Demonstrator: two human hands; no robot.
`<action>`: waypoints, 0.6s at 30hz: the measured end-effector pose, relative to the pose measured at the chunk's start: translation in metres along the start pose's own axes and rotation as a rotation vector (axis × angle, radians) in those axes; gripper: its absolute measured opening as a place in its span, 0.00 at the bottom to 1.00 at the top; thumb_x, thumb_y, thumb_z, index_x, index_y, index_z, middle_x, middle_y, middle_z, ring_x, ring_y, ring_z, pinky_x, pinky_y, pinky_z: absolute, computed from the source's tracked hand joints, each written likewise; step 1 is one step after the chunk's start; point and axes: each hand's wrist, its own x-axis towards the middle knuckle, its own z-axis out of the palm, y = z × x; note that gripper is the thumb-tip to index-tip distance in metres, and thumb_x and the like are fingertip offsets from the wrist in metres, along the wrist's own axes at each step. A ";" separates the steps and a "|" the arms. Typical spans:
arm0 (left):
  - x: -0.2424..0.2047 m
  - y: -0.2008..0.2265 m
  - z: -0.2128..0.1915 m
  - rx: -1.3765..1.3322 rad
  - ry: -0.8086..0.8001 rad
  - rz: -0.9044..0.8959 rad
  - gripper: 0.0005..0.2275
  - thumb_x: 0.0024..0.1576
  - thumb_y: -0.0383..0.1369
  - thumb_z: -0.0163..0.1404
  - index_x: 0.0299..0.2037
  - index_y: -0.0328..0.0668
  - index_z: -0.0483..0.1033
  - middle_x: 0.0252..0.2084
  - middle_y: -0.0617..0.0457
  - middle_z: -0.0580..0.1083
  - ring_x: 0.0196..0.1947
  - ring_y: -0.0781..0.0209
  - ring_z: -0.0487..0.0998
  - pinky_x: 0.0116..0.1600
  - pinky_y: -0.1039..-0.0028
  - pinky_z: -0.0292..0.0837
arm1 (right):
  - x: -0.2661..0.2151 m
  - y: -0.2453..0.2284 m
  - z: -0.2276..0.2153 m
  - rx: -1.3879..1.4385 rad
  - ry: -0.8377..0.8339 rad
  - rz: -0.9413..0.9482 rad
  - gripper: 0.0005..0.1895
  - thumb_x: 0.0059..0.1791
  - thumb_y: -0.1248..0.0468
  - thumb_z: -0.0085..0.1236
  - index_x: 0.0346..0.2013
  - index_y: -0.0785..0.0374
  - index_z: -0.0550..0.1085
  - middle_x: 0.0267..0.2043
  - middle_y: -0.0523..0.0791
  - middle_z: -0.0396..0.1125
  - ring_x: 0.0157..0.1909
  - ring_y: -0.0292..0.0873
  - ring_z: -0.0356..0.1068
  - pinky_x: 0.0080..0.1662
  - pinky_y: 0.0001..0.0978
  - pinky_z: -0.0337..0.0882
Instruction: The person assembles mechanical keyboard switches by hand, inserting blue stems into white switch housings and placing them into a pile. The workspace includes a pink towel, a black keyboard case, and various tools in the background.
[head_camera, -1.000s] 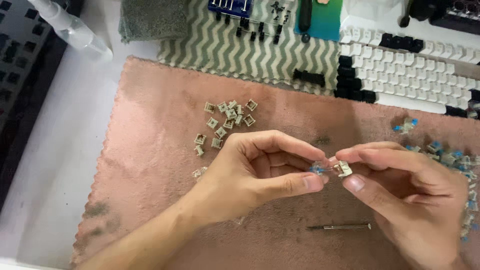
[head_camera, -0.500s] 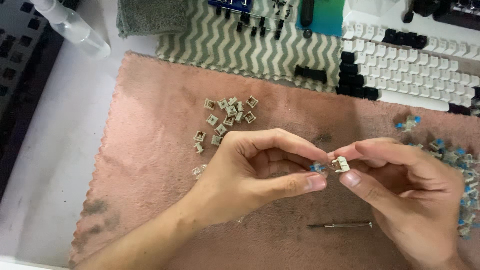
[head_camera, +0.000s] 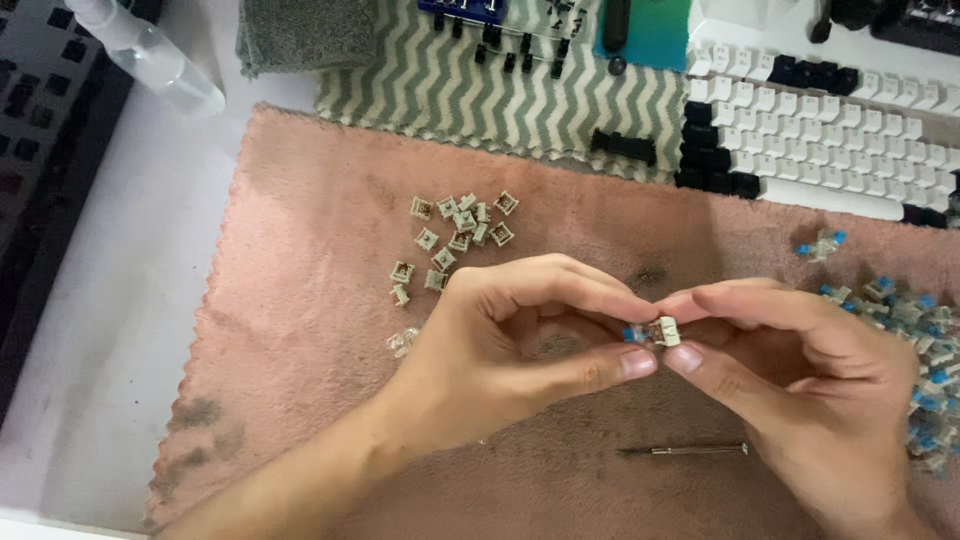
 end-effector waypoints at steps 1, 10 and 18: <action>0.000 0.001 0.001 0.001 -0.001 0.000 0.12 0.63 0.22 0.67 0.56 0.38 0.86 0.56 0.44 0.85 0.56 0.60 0.88 0.68 0.75 0.91 | 0.000 -0.001 0.001 0.000 0.001 -0.001 0.22 0.47 0.80 0.70 0.55 0.67 0.78 0.53 0.56 0.83 0.56 0.49 0.87 0.57 0.36 0.93; -0.002 -0.003 0.000 0.385 0.015 0.170 0.16 0.66 0.25 0.70 0.61 0.54 0.86 0.56 0.55 0.84 0.52 0.64 0.88 0.57 0.79 0.90 | 0.008 -0.018 0.008 -0.152 -0.024 -0.078 0.19 0.47 0.79 0.70 0.52 0.72 0.80 0.52 0.59 0.82 0.53 0.51 0.88 0.54 0.34 0.96; -0.001 0.000 -0.001 0.303 -0.010 0.193 0.25 0.65 0.18 0.68 0.71 0.39 0.76 0.53 0.47 0.87 0.54 0.60 0.91 0.68 0.71 0.94 | 0.009 -0.011 0.006 -0.191 -0.010 -0.215 0.15 0.43 0.79 0.76 0.43 0.73 0.81 0.47 0.58 0.83 0.51 0.53 0.90 0.55 0.35 0.93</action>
